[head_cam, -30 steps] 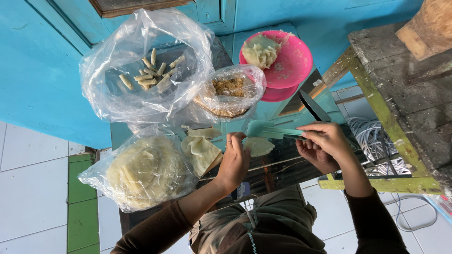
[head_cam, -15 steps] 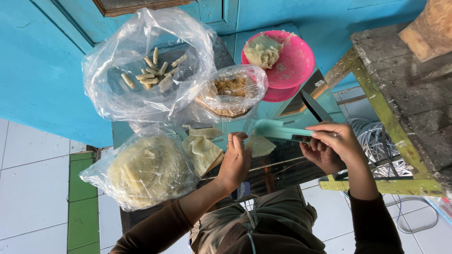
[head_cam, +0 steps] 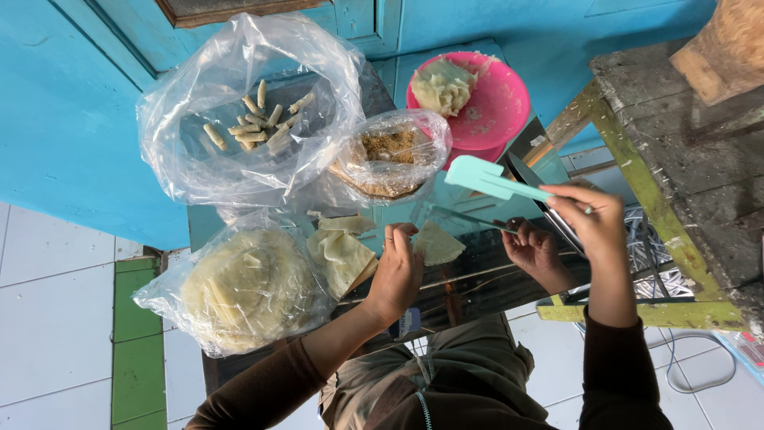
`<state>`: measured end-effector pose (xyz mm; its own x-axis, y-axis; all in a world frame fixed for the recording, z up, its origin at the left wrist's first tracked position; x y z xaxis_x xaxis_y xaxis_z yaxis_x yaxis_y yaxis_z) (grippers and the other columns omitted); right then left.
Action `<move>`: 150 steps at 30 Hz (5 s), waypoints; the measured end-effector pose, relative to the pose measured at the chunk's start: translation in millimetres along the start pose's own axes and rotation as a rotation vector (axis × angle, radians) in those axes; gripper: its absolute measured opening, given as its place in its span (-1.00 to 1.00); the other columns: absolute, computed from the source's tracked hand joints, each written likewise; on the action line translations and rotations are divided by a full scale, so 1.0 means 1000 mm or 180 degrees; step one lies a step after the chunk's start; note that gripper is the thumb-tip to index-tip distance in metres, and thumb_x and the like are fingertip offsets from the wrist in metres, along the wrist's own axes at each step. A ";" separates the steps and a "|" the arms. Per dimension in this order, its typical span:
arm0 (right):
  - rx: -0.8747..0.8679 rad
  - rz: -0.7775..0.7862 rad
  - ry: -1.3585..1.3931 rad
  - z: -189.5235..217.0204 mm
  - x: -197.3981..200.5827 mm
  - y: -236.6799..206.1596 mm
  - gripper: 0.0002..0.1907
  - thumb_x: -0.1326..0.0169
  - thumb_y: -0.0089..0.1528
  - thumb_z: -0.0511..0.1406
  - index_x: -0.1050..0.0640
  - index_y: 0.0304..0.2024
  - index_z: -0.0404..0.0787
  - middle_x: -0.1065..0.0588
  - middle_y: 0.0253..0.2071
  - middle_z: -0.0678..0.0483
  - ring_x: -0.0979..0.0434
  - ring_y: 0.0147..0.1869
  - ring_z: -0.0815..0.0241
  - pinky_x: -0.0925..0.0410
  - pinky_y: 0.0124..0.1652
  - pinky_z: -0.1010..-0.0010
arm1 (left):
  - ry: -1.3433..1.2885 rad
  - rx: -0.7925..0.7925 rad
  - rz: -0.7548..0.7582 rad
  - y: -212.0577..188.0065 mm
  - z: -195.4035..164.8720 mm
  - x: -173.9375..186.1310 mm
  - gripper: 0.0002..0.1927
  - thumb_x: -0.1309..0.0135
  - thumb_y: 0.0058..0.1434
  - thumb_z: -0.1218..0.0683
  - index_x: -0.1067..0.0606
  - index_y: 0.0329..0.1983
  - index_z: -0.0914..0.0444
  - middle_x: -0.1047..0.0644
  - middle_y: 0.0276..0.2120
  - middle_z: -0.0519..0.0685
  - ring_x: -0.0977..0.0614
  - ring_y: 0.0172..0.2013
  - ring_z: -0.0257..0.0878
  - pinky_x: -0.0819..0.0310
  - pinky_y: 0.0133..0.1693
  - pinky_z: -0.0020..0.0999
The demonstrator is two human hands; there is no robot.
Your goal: The person wraps pieces of dough with thin pastry wrappers, pinching the wrappers closed around the dough by hand, and places the finished wrapped rolls into a plastic-lined bowl. They occasionally use a small plastic spatula to scoop filling from a covered container and take new wrappers from a plastic-wrapped stack.
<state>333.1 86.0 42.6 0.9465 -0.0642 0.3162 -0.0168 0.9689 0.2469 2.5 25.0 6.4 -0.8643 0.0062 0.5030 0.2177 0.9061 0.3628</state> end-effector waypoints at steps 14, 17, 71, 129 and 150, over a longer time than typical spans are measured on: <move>-0.0125 0.0433 -0.0230 -0.017 0.008 -0.031 -0.76 -0.14 0.25 -0.49 -0.67 -0.04 -0.27 -0.55 -0.18 0.10 -0.55 -0.28 0.40 -0.40 -0.34 0.59 | -0.0069 0.0078 0.0019 0.000 0.000 -0.002 -0.60 0.04 0.29 0.31 -0.18 0.16 0.43 -0.28 0.07 0.33 -0.41 0.02 0.29 -0.33 0.07 0.01; 0.0047 0.0445 -0.0266 -0.017 0.007 -0.032 -0.75 -0.13 0.27 -0.49 -0.67 -0.02 -0.27 -0.55 -0.14 0.09 -0.54 -0.23 0.40 -0.41 -0.29 0.60 | -0.0039 0.0062 0.0035 0.001 0.000 0.000 -0.60 0.05 0.29 0.31 -0.18 0.16 0.43 -0.28 0.07 0.33 -0.41 0.03 0.29 -0.33 0.06 0.01; -0.0262 -0.0483 0.0539 0.012 -0.025 0.103 -0.75 -0.23 0.32 -0.44 -0.68 0.06 -0.27 -0.50 -0.33 0.23 -0.30 -0.40 0.51 -0.10 -0.45 0.65 | -0.0062 0.0050 0.0033 0.000 0.001 0.001 -0.60 0.03 0.29 0.32 -0.18 0.15 0.44 -0.28 0.04 0.31 -0.41 -0.02 0.25 -0.35 0.04 -0.02; -0.0124 0.0675 0.0082 -0.023 -0.008 -0.017 -0.78 -0.12 0.34 -0.36 -0.64 0.00 -0.33 -0.64 -0.24 0.10 -0.56 -0.26 0.48 -0.41 -0.29 0.65 | 0.0039 -0.0096 -0.0050 -0.002 0.002 -0.002 -0.64 -0.02 0.26 0.34 -0.16 0.03 0.46 -0.28 -0.03 0.28 -0.38 -0.04 0.22 -0.35 0.01 -0.04; -0.0111 0.0507 -0.0502 -0.010 -0.012 -0.027 -0.80 -0.15 0.32 -0.40 -0.67 -0.04 -0.35 -0.65 -0.29 0.01 -0.54 -0.35 0.38 -0.39 -0.36 0.57 | -0.0005 -0.0119 -0.0018 -0.002 0.000 0.002 -0.65 0.00 0.27 0.35 -0.15 0.03 0.45 -0.28 -0.03 0.27 -0.39 -0.07 0.19 -0.35 0.00 -0.06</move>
<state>325.1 62.8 22.3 0.8707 0.0564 0.4886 -0.1484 0.9773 0.1515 0.7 23.4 6.9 -0.8663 0.0018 0.4995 0.2294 0.8897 0.3947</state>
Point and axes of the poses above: each hand's wrist, its own y-axis towards the middle knuckle, its own x-axis out of the back of the hand, z = x × y, the point moved 1 cm from there along y, towards the middle knuckle
